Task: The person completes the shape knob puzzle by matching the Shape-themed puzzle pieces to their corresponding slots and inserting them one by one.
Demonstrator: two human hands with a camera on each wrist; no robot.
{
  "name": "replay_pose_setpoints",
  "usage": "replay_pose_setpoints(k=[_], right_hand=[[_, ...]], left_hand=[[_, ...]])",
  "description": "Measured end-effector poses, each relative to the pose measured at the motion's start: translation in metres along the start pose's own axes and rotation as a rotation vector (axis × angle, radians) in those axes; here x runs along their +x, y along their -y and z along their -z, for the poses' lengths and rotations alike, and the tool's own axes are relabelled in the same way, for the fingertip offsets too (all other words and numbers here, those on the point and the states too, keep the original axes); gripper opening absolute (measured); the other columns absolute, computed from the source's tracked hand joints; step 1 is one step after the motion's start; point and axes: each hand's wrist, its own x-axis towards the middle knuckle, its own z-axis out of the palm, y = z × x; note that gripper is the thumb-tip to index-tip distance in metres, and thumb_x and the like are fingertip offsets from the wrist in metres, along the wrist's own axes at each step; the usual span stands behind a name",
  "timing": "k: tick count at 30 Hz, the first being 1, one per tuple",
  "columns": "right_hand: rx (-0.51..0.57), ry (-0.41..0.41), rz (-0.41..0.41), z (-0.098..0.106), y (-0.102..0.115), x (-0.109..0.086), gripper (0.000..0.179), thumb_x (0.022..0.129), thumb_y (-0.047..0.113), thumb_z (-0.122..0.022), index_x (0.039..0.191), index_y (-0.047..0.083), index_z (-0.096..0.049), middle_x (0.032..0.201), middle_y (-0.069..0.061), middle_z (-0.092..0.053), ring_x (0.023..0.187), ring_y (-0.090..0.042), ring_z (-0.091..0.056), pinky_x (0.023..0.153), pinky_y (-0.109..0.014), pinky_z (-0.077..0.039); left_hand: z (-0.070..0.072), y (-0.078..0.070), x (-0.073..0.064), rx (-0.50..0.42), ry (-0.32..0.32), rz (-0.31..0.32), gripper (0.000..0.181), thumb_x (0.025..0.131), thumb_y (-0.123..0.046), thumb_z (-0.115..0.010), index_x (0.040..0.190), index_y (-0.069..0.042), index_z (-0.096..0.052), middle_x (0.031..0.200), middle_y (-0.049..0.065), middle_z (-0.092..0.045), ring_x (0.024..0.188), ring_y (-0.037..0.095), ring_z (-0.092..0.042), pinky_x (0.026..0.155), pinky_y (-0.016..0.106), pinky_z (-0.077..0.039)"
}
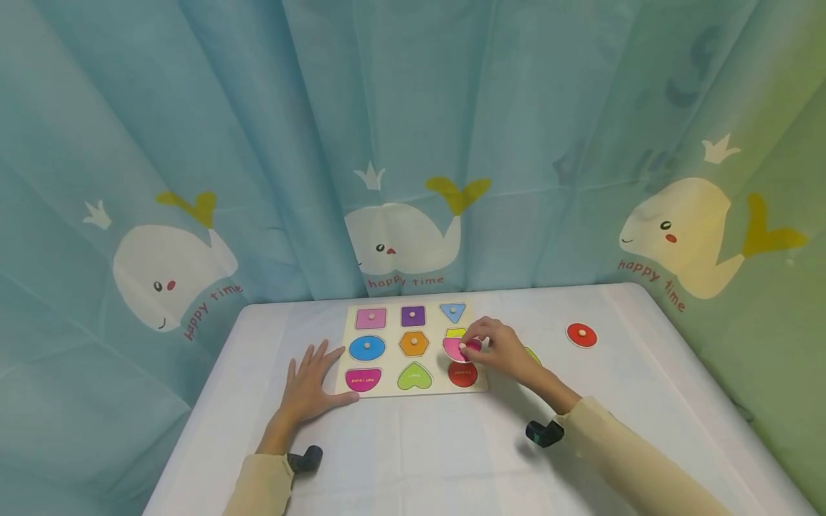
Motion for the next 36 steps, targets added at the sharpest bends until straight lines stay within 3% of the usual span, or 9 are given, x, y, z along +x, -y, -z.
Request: replay_pose_setpoints(k=[8, 13, 19, 28, 36], right_hand=[[0.048, 0.068, -0.053, -0.02, 0.02, 0.02, 0.008, 0.088, 0.018, -0.083, 0.095, 0.016, -0.08, 0.103, 0.0, -0.068, 0.101, -0.021, -0.061, 0.081, -0.04, -0.06], [0.068, 0.065, -0.006, -0.037, 0.027, 0.031, 0.006, 0.089, 0.017, -0.082, 0.094, 0.015, -0.079, 0.099, 0.002, -0.07, 0.094, -0.018, -0.059, 0.08, -0.043, -0.058], [0.077, 0.054, 0.079, -0.058, 0.039, 0.045, 0.006, 0.088, 0.014, -0.082, 0.093, 0.013, -0.079, 0.098, 0.001, -0.069, 0.087, -0.016, -0.058, 0.074, -0.034, -0.054], [0.146, 0.129, -0.002, -0.093, 0.061, 0.06, 0.01, 0.089, 0.02, -0.082, 0.096, 0.014, -0.079, 0.102, 0.002, -0.069, 0.104, -0.018, -0.063, 0.093, -0.038, -0.054], [0.129, 0.134, 0.058, -0.125, 0.068, 0.067, 0.01, 0.088, 0.018, -0.082, 0.097, 0.012, -0.08, 0.099, 0.001, -0.072, 0.094, -0.014, -0.063, 0.085, -0.028, -0.055]], left_hand=[[0.0, 0.0, 0.0, -0.001, -0.002, -0.005, 0.105, 0.073, -0.062, -0.081, 0.158, -0.016, -0.041, 0.169, 0.019, -0.021, 0.155, 0.047, -0.008, 0.118, 0.073, 0.002], [0.0, 0.0, -0.001, -0.002, -0.003, -0.007, 0.104, 0.074, -0.062, -0.082, 0.158, -0.016, -0.042, 0.169, 0.02, -0.021, 0.155, 0.047, -0.009, 0.118, 0.073, 0.002], [0.001, -0.001, -0.001, -0.009, -0.005, -0.009, 0.103, 0.074, -0.062, -0.082, 0.157, -0.015, -0.042, 0.169, 0.019, -0.02, 0.155, 0.046, -0.008, 0.118, 0.072, 0.003], [0.001, 0.001, 0.0, 0.004, -0.017, -0.024, 0.103, 0.074, -0.064, -0.081, 0.157, -0.016, -0.043, 0.169, 0.02, -0.021, 0.155, 0.048, -0.01, 0.118, 0.074, 0.001], [0.0, 0.001, 0.0, 0.006, -0.027, -0.044, 0.102, 0.074, -0.063, -0.081, 0.156, -0.016, -0.044, 0.168, 0.021, -0.023, 0.154, 0.049, -0.012, 0.116, 0.076, 0.0]])
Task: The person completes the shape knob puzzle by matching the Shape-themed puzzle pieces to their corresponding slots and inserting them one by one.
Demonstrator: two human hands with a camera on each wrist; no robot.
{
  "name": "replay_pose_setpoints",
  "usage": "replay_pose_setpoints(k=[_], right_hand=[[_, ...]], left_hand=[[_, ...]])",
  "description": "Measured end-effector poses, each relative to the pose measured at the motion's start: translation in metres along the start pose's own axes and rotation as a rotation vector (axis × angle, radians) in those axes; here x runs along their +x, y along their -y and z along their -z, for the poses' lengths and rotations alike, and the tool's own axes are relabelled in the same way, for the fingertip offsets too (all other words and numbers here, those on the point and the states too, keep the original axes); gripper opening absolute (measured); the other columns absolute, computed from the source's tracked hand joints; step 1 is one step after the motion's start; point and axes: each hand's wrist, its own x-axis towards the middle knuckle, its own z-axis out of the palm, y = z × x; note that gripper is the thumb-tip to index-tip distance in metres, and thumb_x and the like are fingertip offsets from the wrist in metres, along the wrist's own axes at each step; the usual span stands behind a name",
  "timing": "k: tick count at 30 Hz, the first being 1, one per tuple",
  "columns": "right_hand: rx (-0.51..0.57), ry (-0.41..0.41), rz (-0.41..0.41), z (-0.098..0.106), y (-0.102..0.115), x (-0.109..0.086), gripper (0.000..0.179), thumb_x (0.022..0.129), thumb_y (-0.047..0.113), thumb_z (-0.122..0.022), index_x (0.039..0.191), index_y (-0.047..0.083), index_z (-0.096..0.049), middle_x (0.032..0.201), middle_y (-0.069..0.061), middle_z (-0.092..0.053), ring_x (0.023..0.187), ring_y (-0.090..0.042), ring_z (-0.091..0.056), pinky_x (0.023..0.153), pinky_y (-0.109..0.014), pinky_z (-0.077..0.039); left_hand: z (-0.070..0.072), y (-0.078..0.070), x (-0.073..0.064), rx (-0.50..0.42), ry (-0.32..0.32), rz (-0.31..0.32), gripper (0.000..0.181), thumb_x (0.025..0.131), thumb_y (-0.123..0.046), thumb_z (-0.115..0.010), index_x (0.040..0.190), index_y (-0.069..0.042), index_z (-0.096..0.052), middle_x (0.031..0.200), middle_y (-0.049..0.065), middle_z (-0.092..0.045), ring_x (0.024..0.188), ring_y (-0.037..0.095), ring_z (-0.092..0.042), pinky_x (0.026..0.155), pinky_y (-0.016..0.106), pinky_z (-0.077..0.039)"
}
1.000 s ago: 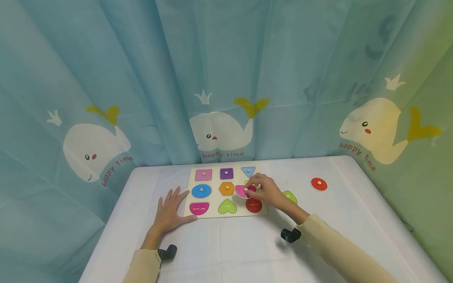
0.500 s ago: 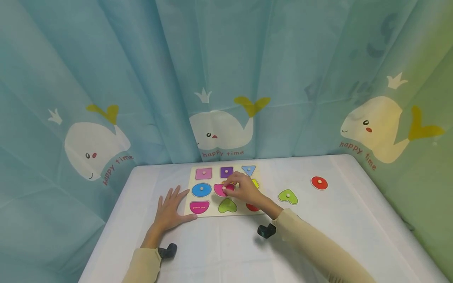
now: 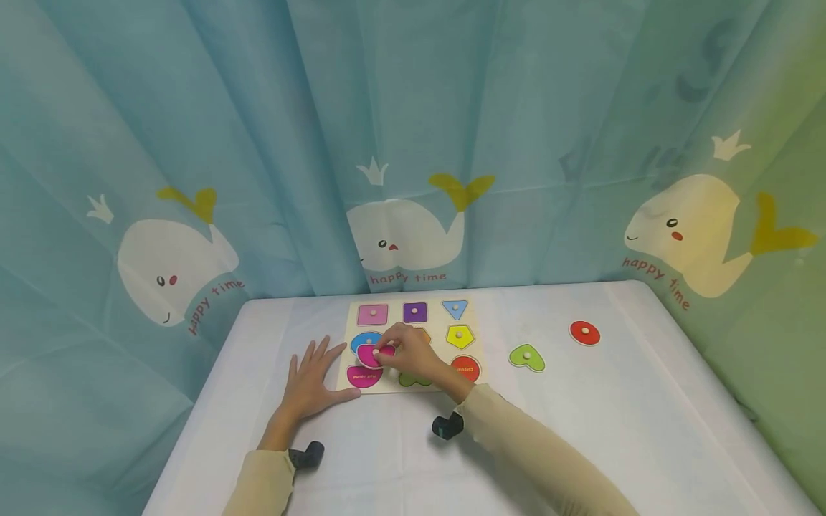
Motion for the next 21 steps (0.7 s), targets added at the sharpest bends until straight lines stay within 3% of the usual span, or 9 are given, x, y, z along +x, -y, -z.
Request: replay_pose_setpoints(k=[11, 15, 21], right_hand=[[-0.004, -0.018, 0.064, -0.031, -0.001, 0.002, 0.01, 0.086, 0.013, -0.083, 0.094, 0.008, -0.081, 0.09, -0.001, -0.074, 0.084, -0.013, -0.058, 0.078, -0.022, -0.047], [-0.069, -0.019, 0.052, -0.037, 0.0, 0.001, 0.009, 0.086, 0.016, -0.083, 0.094, 0.011, -0.081, 0.09, 0.002, -0.075, 0.085, -0.01, -0.058, 0.082, -0.025, -0.045], [-0.149, -0.01, -0.007, -0.043, 0.0, -0.002, 0.007, 0.086, 0.022, -0.083, 0.092, 0.017, -0.082, 0.093, 0.007, -0.073, 0.086, -0.009, -0.05, 0.078, -0.025, -0.04]], left_hand=[[0.003, -0.002, -0.002, -0.006, -0.022, -0.02, 0.101, 0.074, -0.06, -0.083, 0.156, -0.014, -0.045, 0.166, 0.022, -0.026, 0.153, 0.051, -0.015, 0.115, 0.077, -0.002], [0.002, -0.002, -0.001, -0.006, -0.023, -0.019, 0.1, 0.075, -0.061, -0.082, 0.155, -0.014, -0.046, 0.166, 0.022, -0.026, 0.153, 0.051, -0.015, 0.115, 0.077, -0.002], [0.0, 0.0, 0.0, 0.001, -0.021, -0.016, 0.099, 0.076, -0.062, -0.082, 0.155, -0.015, -0.046, 0.167, 0.022, -0.025, 0.153, 0.05, -0.014, 0.116, 0.077, -0.002]])
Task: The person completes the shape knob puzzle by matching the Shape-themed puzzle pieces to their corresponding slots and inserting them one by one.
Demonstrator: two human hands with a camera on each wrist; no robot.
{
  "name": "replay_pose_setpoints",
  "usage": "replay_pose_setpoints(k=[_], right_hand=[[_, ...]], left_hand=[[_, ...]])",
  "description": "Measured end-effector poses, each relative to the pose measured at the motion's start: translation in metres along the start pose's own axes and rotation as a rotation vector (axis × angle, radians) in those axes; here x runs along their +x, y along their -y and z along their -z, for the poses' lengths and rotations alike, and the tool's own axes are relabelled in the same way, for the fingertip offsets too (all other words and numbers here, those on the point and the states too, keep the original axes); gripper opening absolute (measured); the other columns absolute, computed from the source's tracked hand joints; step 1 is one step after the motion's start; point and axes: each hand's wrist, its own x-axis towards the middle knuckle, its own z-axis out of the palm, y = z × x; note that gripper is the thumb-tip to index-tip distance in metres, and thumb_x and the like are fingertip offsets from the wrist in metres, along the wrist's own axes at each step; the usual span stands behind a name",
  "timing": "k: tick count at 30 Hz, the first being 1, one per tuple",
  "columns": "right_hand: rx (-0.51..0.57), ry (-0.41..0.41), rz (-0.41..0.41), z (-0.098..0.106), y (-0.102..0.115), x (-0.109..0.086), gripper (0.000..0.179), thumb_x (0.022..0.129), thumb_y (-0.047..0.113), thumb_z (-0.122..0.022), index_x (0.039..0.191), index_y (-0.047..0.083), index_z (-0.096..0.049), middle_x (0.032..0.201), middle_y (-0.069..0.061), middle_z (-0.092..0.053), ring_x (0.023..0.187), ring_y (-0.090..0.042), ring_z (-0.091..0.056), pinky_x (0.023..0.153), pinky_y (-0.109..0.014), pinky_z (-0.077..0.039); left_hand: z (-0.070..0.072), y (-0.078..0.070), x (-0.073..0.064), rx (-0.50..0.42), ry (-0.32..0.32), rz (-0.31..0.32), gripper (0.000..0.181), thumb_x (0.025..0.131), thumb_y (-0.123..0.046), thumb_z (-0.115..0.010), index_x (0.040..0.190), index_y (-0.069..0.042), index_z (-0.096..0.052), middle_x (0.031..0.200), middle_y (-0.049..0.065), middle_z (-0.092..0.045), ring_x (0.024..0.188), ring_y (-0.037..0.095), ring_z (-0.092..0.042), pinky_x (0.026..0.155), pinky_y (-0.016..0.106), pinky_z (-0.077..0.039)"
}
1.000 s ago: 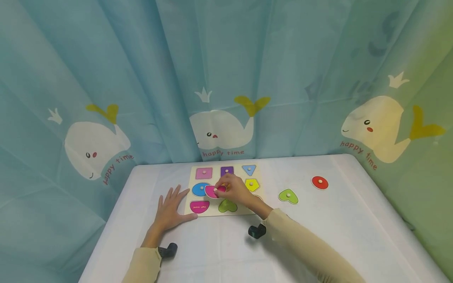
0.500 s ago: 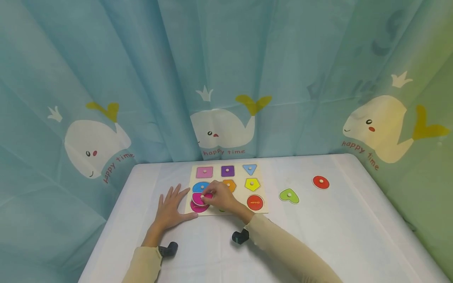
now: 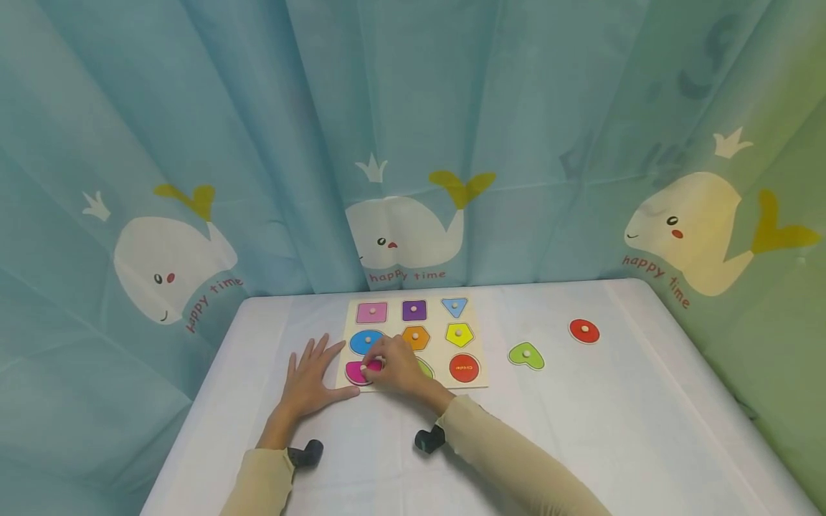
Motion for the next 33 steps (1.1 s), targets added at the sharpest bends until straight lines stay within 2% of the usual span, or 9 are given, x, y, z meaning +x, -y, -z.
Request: replay_pose_setpoints(k=[5, 20, 33], right_hand=[[-0.026, -0.007, 0.004, -0.0012, 0.0003, -0.0015, 0.007, 0.086, 0.023, -0.083, 0.091, 0.017, -0.082, 0.092, 0.006, -0.074, 0.085, -0.009, -0.049, 0.077, -0.025, -0.038], [-0.03, -0.013, -0.024, -0.0034, -0.0001, -0.0056, 0.008, 0.087, 0.026, -0.082, 0.092, 0.019, -0.082, 0.097, 0.007, -0.07, 0.092, -0.011, -0.049, 0.084, -0.029, -0.042], [-0.035, 0.011, -0.034, -0.0019, 0.001, -0.0054, 0.01, 0.088, 0.027, -0.082, 0.094, 0.019, -0.082, 0.099, 0.006, -0.07, 0.092, -0.012, -0.049, 0.084, -0.029, -0.042]], left_hand=[[-0.0001, -0.0001, 0.0003, 0.007, 0.002, 0.003, 0.099, 0.075, -0.062, -0.082, 0.155, -0.015, -0.046, 0.167, 0.022, -0.025, 0.153, 0.05, -0.014, 0.116, 0.077, -0.002], [0.0026, -0.003, 0.0002, -0.008, 0.007, 0.006, 0.099, 0.076, -0.059, -0.083, 0.155, -0.014, -0.045, 0.167, 0.022, -0.025, 0.153, 0.05, -0.014, 0.116, 0.077, -0.002], [0.0032, -0.0031, -0.0003, -0.002, 0.02, 0.016, 0.1, 0.076, -0.06, -0.082, 0.156, -0.013, -0.045, 0.167, 0.022, -0.025, 0.153, 0.051, -0.013, 0.115, 0.077, -0.001]])
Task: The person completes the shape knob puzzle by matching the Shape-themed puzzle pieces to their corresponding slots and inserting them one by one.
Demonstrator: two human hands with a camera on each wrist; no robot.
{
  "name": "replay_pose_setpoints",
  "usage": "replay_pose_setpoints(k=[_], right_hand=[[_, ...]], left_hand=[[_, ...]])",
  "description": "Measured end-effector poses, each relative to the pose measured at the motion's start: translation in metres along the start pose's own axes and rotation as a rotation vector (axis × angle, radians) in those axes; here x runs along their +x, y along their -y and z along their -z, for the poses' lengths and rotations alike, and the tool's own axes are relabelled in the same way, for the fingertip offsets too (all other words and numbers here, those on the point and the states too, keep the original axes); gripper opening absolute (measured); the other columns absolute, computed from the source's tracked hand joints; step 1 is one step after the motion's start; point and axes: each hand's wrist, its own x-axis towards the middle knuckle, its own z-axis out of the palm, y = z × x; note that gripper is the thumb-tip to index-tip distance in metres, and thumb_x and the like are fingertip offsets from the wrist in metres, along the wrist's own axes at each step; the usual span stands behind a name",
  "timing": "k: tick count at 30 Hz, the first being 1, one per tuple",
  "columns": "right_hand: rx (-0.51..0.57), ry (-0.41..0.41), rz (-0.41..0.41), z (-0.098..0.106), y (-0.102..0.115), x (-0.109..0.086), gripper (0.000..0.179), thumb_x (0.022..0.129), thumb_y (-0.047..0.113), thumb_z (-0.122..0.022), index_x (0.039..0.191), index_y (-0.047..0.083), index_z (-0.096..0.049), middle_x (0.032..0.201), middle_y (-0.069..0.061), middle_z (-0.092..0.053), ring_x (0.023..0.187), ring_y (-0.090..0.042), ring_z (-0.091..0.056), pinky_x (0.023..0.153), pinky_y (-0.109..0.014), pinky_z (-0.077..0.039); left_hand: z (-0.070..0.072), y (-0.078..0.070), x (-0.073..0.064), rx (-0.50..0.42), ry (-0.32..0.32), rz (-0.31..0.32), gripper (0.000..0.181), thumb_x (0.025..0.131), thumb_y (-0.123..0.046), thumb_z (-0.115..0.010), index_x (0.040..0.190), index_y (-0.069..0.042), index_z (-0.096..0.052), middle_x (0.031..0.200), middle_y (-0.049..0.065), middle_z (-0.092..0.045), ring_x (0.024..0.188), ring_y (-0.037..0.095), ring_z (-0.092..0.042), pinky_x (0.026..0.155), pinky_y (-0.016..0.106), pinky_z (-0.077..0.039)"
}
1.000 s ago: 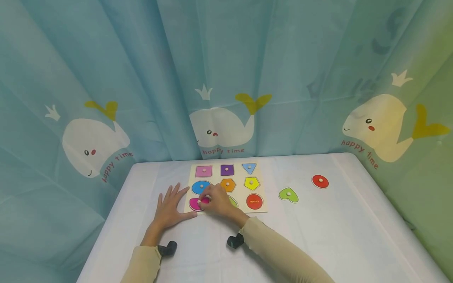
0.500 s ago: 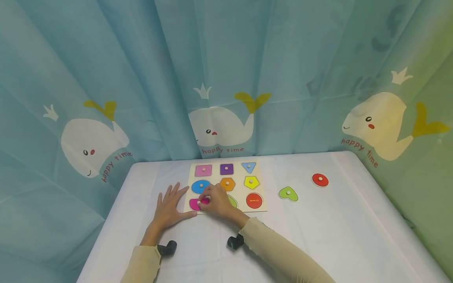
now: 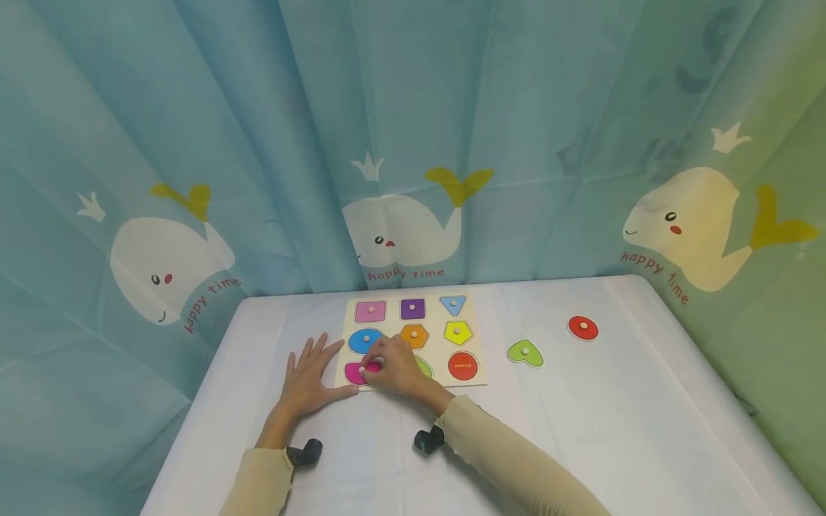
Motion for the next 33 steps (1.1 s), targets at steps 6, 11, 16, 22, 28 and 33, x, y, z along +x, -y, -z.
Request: replay_pose_setpoints(k=[6, 11, 16, 22, 28, 33], right_hand=[[-0.014, 0.009, 0.012, 0.001, 0.001, -0.001, 0.011, 0.088, 0.027, -0.082, 0.096, 0.02, -0.081, 0.101, 0.006, -0.071, 0.092, -0.012, -0.049, 0.084, -0.029, -0.042], [-0.036, 0.056, 0.057, 0.006, 0.0, -0.001, 0.017, 0.089, 0.028, -0.081, 0.105, 0.02, -0.08, 0.104, 0.005, -0.072, 0.094, -0.011, -0.052, 0.083, -0.027, -0.044], [-0.037, 0.134, 0.101, 0.017, -0.001, -0.001, 0.026, 0.091, 0.029, -0.08, 0.114, 0.017, -0.078, 0.11, 0.005, -0.072, 0.102, -0.011, -0.058, 0.091, -0.028, -0.048], [-0.077, 0.16, 0.143, 0.04, -0.008, -0.006, 0.028, 0.092, 0.027, -0.078, 0.119, 0.018, -0.076, 0.117, 0.005, -0.07, 0.109, -0.014, -0.059, 0.094, -0.03, -0.051], [-0.069, 0.14, 0.158, 0.068, -0.022, -0.015, 0.029, 0.094, 0.027, -0.076, 0.122, 0.016, -0.075, 0.117, 0.002, -0.071, 0.11, -0.016, -0.058, 0.098, -0.037, -0.049], [-0.056, 0.083, 0.155, 0.09, -0.038, -0.024, 0.028, 0.093, 0.024, -0.078, 0.118, 0.011, -0.076, 0.114, -0.001, -0.07, 0.106, -0.02, -0.059, 0.091, -0.038, -0.051]], left_hand=[[-0.001, 0.001, 0.0, 0.0, 0.0, -0.001, 0.1, 0.076, -0.061, -0.082, 0.156, -0.014, -0.045, 0.167, 0.022, -0.024, 0.153, 0.05, -0.013, 0.115, 0.078, -0.003], [-0.001, 0.001, 0.0, -0.001, 0.006, 0.008, 0.1, 0.076, -0.062, -0.082, 0.156, -0.015, -0.045, 0.167, 0.022, -0.024, 0.153, 0.051, -0.013, 0.115, 0.078, -0.003], [-0.002, 0.002, -0.002, -0.002, 0.019, 0.021, 0.101, 0.076, -0.062, -0.081, 0.156, -0.015, -0.044, 0.167, 0.021, -0.023, 0.154, 0.05, -0.011, 0.116, 0.077, -0.001], [-0.002, 0.0, -0.003, -0.008, 0.014, 0.015, 0.101, 0.075, -0.061, -0.082, 0.156, -0.014, -0.044, 0.167, 0.022, -0.024, 0.153, 0.051, -0.012, 0.116, 0.077, -0.001], [-0.002, 0.001, -0.002, -0.006, 0.016, 0.024, 0.103, 0.074, -0.061, -0.082, 0.157, -0.014, -0.043, 0.167, 0.021, -0.023, 0.154, 0.049, -0.01, 0.117, 0.075, 0.0], [-0.002, 0.0, -0.001, -0.008, 0.014, 0.026, 0.103, 0.074, -0.061, -0.082, 0.157, -0.015, -0.043, 0.168, 0.021, -0.023, 0.154, 0.048, -0.01, 0.117, 0.074, 0.0]])
